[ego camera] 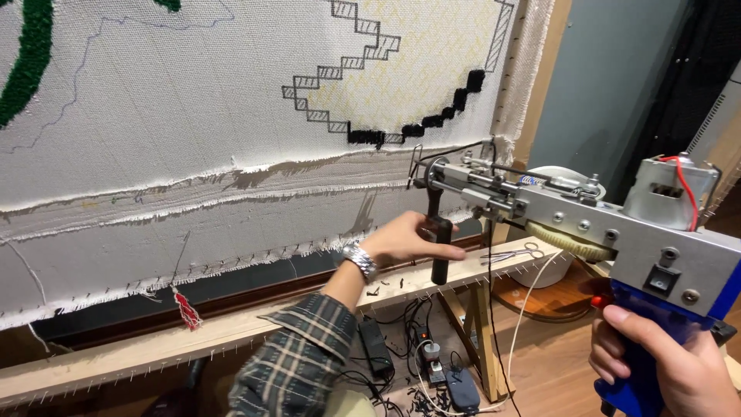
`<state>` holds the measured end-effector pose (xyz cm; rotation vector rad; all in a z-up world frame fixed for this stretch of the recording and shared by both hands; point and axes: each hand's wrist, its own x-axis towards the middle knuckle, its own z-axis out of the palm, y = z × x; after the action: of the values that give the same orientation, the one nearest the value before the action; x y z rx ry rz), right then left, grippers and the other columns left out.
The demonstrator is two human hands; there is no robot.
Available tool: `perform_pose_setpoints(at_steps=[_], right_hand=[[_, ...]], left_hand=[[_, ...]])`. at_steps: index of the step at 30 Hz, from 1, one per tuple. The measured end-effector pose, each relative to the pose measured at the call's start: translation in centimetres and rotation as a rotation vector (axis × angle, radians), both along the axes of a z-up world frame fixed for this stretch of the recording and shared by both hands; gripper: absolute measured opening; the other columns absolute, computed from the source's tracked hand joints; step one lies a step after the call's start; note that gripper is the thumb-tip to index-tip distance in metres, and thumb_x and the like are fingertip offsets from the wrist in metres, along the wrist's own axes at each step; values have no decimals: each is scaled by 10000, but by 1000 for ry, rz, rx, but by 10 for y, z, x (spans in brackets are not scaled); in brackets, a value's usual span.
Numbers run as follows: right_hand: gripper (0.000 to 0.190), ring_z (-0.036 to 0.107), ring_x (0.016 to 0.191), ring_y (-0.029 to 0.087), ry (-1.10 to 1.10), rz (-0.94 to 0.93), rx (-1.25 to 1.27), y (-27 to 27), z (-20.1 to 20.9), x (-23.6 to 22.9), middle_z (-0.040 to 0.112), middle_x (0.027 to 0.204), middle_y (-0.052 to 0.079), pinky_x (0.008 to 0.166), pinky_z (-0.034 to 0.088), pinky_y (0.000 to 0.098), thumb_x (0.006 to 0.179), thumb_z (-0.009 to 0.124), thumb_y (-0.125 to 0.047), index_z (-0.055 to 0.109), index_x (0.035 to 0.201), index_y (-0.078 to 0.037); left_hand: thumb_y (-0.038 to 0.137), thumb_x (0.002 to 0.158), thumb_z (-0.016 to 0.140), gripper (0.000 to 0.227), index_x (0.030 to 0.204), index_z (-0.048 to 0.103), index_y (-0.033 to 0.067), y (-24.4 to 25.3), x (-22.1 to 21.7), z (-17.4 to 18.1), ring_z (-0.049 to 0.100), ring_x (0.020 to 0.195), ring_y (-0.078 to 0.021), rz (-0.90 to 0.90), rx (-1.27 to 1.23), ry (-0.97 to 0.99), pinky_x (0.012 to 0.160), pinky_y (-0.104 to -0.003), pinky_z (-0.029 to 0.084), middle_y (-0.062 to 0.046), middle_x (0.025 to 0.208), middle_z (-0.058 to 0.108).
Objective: Using a tufting gun to fill in a black pattern on a rug canvas stretched over a wooden frame.
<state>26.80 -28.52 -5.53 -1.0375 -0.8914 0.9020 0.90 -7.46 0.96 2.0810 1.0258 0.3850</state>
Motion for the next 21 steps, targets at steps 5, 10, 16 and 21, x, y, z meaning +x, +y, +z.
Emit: perform_pose_setpoints(at_steps=[5, 10, 16, 21], right_hand=[[154, 278, 452, 299, 31, -8, 43, 1, -2, 2, 270, 657, 178, 419, 260, 474, 1069, 486, -46, 463, 1024, 99], [191, 264, 484, 314, 94, -21, 1, -1, -2, -3, 231, 658, 174, 462, 231, 477, 1075, 464, -26, 530, 1091, 153], [256, 270, 469, 350, 64, -24, -20, -7, 5, -5, 249, 670, 214, 446, 241, 504, 1030, 487, 5, 570, 1193, 184], [172, 252, 455, 324, 76, -20, 24, -9, -4, 2, 240, 663, 200, 430, 239, 489, 1046, 470, 1, 502, 1112, 157]], left_hand=[[473, 817, 728, 394, 1065, 741, 168, 52, -28, 0, 678, 822, -113, 212, 626, -215, 706, -240, 575, -9, 1000, 768], [371, 956, 741, 328, 1131, 715, 95, 102, -41, 5, 684, 760, -115, 558, 1129, -350, 636, -216, 558, -64, 1036, 716], [251, 1009, 699, 190, 1074, 758, 83, 122, -32, -5, 650, 689, -142, 606, 1256, -247, 553, -236, 542, -76, 954, 739], [171, 1052, 583, 140, 1068, 685, 77, 107, -27, -11, 571, 712, -127, 450, 1344, -384, 618, -237, 461, -57, 930, 683]])
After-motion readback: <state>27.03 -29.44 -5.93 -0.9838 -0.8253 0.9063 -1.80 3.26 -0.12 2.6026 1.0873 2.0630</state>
